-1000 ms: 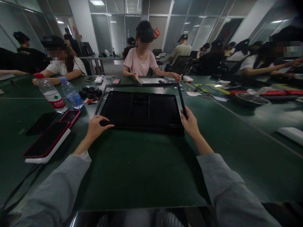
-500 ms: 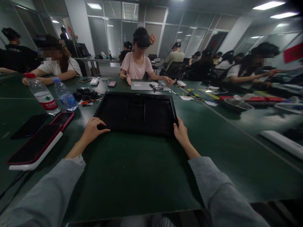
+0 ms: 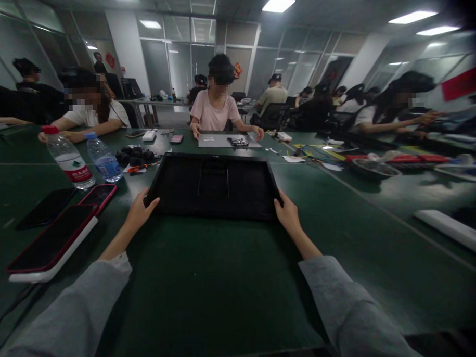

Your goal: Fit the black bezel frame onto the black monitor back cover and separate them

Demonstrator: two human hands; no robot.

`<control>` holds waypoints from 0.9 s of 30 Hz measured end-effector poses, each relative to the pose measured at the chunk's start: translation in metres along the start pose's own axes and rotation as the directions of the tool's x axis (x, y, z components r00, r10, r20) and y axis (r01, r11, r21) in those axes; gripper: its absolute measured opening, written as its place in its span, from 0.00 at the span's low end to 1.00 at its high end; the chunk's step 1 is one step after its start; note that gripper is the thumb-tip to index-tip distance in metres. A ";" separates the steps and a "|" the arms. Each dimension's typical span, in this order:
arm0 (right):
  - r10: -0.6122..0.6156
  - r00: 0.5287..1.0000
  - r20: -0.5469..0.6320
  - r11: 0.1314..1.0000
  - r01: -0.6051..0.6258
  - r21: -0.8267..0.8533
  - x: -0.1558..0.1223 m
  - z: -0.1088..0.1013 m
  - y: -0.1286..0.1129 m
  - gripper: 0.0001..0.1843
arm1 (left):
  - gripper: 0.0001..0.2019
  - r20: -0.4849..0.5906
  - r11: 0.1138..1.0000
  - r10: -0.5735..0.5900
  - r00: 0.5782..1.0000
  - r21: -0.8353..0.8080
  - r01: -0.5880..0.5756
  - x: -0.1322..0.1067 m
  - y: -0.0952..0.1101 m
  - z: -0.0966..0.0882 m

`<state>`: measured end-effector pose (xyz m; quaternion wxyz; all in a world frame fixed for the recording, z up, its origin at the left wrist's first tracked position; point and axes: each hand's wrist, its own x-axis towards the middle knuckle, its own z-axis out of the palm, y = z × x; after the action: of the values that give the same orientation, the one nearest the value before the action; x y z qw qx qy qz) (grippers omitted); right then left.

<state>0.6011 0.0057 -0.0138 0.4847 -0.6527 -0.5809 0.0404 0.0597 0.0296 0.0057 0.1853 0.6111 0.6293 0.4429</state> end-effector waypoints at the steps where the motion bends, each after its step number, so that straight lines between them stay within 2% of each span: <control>1: 0.006 1.000 0.010 1.000 -0.006 0.005 0.002 0.000 0.000 0.33 | 0.32 0.002 1.000 -0.008 1.000 0.001 0.008 0.001 -0.001 -0.002; 7: 0.028 0.992 0.119 1.000 -0.027 -0.005 0.009 0.003 -0.002 0.36 | 0.30 -0.078 0.987 -0.118 0.990 0.101 0.126 -0.005 -0.001 -0.023; 9: 0.020 0.992 0.123 1.000 -0.021 0.008 0.011 0.006 -0.002 0.35 | 0.29 -0.111 0.975 -0.147 0.983 0.154 0.163 -0.008 -0.001 -0.030; 14: 0.001 0.994 0.106 0.999 -0.006 0.045 0.012 0.011 0.000 0.33 | 0.22 -0.154 0.946 -0.084 0.985 0.300 0.127 -0.014 0.005 -0.035; 20: -0.015 0.994 0.109 0.996 0.024 -0.086 0.007 0.006 -0.010 0.33 | 0.21 -0.097 0.863 0.042 0.994 0.506 0.013 -0.020 0.022 -0.035; 24: -0.002 0.985 0.173 0.975 0.041 -0.219 0.006 0.002 -0.020 0.34 | 0.24 0.013 0.746 -0.028 1.000 0.666 0.012 -0.022 0.033 -0.039; 27: -0.023 0.984 0.179 0.971 0.065 -0.231 0.006 0.001 -0.022 0.34 | 0.25 0.028 0.717 -0.070 0.997 0.696 0.031 -0.021 0.035 -0.042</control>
<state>0.5865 0.0076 0.0039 0.3515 -0.6865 -0.6363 0.0175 0.0520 -0.0089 0.0495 -0.0290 0.6299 0.7609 0.1530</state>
